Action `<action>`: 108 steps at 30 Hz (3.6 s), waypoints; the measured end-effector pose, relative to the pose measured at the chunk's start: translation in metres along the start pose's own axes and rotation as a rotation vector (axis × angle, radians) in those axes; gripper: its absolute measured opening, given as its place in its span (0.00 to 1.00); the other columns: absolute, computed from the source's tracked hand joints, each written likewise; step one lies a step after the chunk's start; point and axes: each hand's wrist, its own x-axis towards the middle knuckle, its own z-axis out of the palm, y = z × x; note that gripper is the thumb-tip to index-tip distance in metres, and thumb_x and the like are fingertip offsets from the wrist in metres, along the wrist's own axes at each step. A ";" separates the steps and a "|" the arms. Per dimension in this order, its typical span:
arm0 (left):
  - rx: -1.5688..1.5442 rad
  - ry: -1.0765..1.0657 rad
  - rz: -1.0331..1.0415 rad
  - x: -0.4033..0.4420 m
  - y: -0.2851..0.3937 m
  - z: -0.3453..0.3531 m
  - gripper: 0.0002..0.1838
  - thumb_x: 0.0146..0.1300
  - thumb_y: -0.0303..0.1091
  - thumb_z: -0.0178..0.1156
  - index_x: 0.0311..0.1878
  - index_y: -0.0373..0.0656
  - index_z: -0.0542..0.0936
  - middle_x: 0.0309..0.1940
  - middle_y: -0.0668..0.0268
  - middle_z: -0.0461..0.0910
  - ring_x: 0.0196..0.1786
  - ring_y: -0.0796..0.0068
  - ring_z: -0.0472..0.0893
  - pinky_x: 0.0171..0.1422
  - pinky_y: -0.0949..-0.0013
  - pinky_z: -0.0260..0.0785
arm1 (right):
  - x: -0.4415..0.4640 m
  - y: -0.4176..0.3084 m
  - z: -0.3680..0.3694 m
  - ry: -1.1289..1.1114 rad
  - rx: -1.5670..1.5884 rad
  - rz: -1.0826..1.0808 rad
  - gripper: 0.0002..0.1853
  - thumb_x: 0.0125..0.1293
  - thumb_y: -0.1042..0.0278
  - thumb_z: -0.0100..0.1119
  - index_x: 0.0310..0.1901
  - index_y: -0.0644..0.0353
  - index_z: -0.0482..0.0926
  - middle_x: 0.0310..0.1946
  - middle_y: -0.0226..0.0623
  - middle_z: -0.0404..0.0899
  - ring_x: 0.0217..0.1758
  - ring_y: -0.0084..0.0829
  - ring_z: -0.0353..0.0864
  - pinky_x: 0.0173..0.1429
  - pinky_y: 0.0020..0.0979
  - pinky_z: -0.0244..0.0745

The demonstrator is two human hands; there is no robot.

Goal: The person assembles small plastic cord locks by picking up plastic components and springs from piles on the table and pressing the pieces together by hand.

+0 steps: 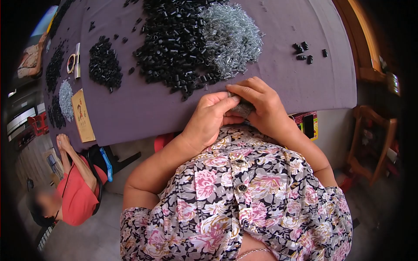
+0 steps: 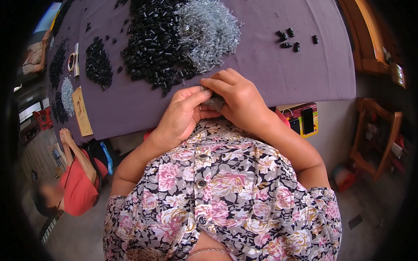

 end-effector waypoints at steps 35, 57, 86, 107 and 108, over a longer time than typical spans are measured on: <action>0.176 -0.073 0.110 -0.004 -0.002 0.001 0.15 0.78 0.34 0.51 0.55 0.33 0.80 0.46 0.61 0.85 0.48 0.75 0.85 0.58 0.65 0.80 | -0.006 -0.005 -0.001 0.057 0.032 0.017 0.26 0.47 0.82 0.68 0.53 0.68 0.83 0.40 0.45 0.80 0.43 0.48 0.81 0.48 0.41 0.79; 0.099 -0.108 0.014 -0.001 0.005 -0.003 0.15 0.76 0.36 0.52 0.49 0.34 0.83 0.43 0.62 0.86 0.44 0.74 0.86 0.53 0.67 0.81 | -0.010 0.001 -0.005 -0.006 0.130 0.027 0.30 0.43 0.86 0.63 0.55 0.67 0.81 0.41 0.48 0.80 0.45 0.52 0.81 0.50 0.43 0.78; 0.707 -0.014 0.187 -0.007 0.008 0.004 0.13 0.78 0.29 0.53 0.42 0.31 0.83 0.34 0.73 0.83 0.38 0.90 0.76 0.41 0.78 0.71 | -0.009 -0.012 -0.008 -0.008 -0.073 -0.035 0.27 0.43 0.85 0.63 0.52 0.69 0.81 0.37 0.46 0.79 0.41 0.50 0.81 0.45 0.44 0.78; 0.655 -0.101 0.082 -0.009 0.021 0.007 0.12 0.78 0.32 0.53 0.45 0.32 0.81 0.36 0.63 0.85 0.35 0.78 0.84 0.42 0.75 0.76 | -0.004 0.001 -0.029 -0.096 0.397 0.155 0.20 0.57 0.89 0.58 0.51 0.67 0.84 0.46 0.41 0.81 0.51 0.37 0.82 0.58 0.33 0.76; 0.605 -0.107 0.062 -0.009 0.022 0.006 0.12 0.78 0.32 0.53 0.45 0.32 0.81 0.36 0.63 0.85 0.34 0.78 0.84 0.42 0.75 0.76 | -0.005 0.002 -0.027 -0.045 0.402 0.140 0.19 0.55 0.91 0.57 0.48 0.67 0.85 0.44 0.41 0.81 0.49 0.37 0.83 0.56 0.33 0.77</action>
